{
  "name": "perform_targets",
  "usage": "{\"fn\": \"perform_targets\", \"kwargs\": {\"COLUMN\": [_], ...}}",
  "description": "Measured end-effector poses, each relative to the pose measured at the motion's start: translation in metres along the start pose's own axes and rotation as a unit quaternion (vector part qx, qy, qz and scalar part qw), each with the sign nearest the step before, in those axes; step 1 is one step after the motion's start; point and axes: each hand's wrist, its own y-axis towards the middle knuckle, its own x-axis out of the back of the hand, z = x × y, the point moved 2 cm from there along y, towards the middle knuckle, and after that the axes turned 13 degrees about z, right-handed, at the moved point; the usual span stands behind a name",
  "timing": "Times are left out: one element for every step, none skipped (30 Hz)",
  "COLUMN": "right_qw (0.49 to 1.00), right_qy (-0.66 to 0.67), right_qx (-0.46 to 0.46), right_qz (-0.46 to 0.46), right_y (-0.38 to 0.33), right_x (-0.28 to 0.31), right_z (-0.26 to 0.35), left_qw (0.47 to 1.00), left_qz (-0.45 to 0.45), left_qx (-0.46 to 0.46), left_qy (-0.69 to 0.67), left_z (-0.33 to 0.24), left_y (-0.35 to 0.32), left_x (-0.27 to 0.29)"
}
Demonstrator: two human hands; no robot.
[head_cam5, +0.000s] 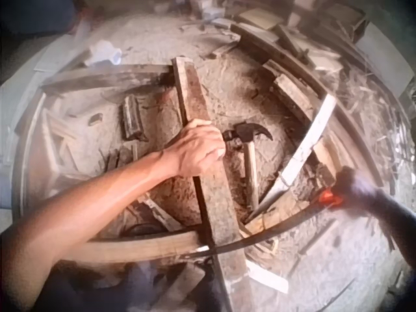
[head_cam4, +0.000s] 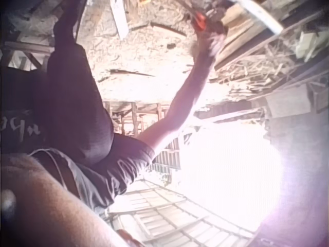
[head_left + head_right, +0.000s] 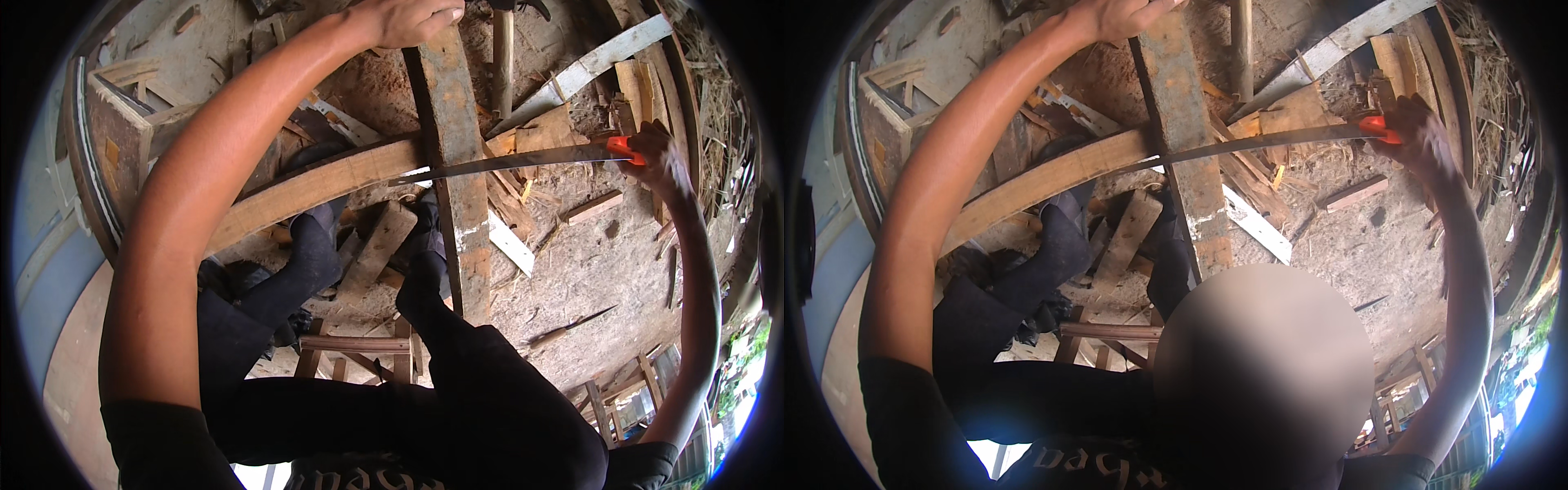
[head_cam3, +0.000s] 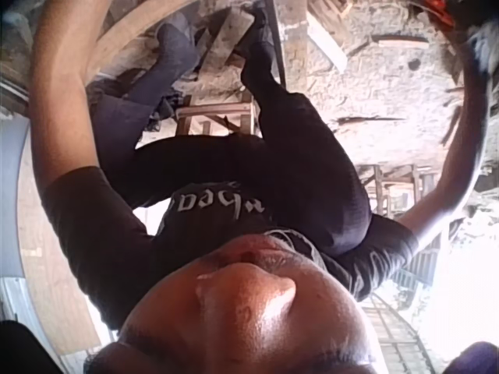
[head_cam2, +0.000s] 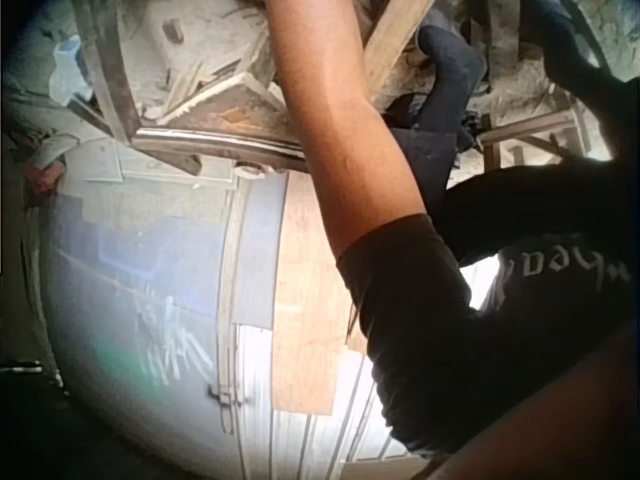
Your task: The person sits on the floor and uses a hand saw to cut a wooden plank into smaller pieces. They also use a hammer to strike the wood and adjust its position during the process.
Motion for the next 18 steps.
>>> {"fn": "perform_targets", "kwargs": {"right_qw": [1.0,1.0,1.0,1.0,1.0,1.0,0.999,0.997,0.996,0.995,0.994,0.992,0.992,0.981,0.964,0.952,0.935,0.923], "right_qy": [-0.003,-0.003,-0.002,0.006,-0.005,-0.003,-0.002,-0.001,0.02,0.024,0.029,0.032,0.022,0.052,0.082,0.069,0.054,0.013], "right_qx": [0.012,0.002,-0.009,-0.005,-0.005,-0.024,-0.04,-0.064,-0.076,-0.09,-0.105,-0.121,-0.115,-0.169,-0.23,-0.272,-0.318,-0.361], "right_qz": [-0.001,0.008,0.017,0.014,0.009,0.016,0.036,0.047,0.045,0.027,0.012,-0.005,-0.045,-0.075,-0.101,-0.125,-0.145,-0.132], "right_y": [0.003,-0.001,-0.005,0.0,-0.011,-0.021,-0.028,-0.042,-0.053,-0.064,-0.078,-0.093,-0.11,-0.133,-0.166,-0.171,-0.181,-0.175], "right_x": [0.001,0.007,0.014,0.01,-0.005,-0.009,-0.009,-0.008,-0.011,-0.011,-0.013,-0.012,-0.019,-0.041,-0.061,-0.074,-0.08,-0.087], "right_z": [-0.001,0.001,0.003,0.001,-0.016,-0.024,-0.025,-0.029,-0.036,-0.042,-0.046,-0.053,-0.054,-0.056,-0.056,-0.034,-0.011,0.021], "left_qw": [1.0,1.0,1.0,1.0,1.0,1.0,1.0,1.0,1.0,1.0,1.0,1.0,1.0,1.0,1.0,1.0,1.0,0.999], "left_qz": [0.003,-0.001,-0.005,0.008,0.021,0.027,0.024,0.011,-0.001,-0.012,0.0,0.012,0.024,0.013,-0.003,-0.01,-0.008,0.028], "left_qx": [0.004,-0.001,-0.006,0.001,0.007,0.008,0.013,0.004,-0.004,-0.013,-0.005,0.003,0.009,0.011,0.001,-0.001,-0.006,0.029], "left_qy": [0.002,-0.001,-0.003,0.002,0.006,0.009,0.013,0.008,0.005,0.002,-0.002,-0.003,-0.004,-0.009,-0.02,-0.022,-0.021,-0.02], "left_z": [0.0,0.0,0.0,0.0,0.0,0.0,0.004,0.004,0.004,0.003,0.002,0.002,0.002,0.0,-0.002,-0.002,-0.001,0.003], "left_y": [-0.001,0.004,0.008,0.006,0.004,0.004,-0.002,-0.002,-0.002,-0.002,-0.002,-0.001,0.0,-0.002,0.003,0.001,0.002,0.001], "left_x": [0.001,-0.001,-0.003,-0.003,-0.002,-0.001,-0.006,-0.006,-0.004,-0.003,-0.004,-0.002,0.0,0.005,0.001,0.001,0.002,-0.001]}}
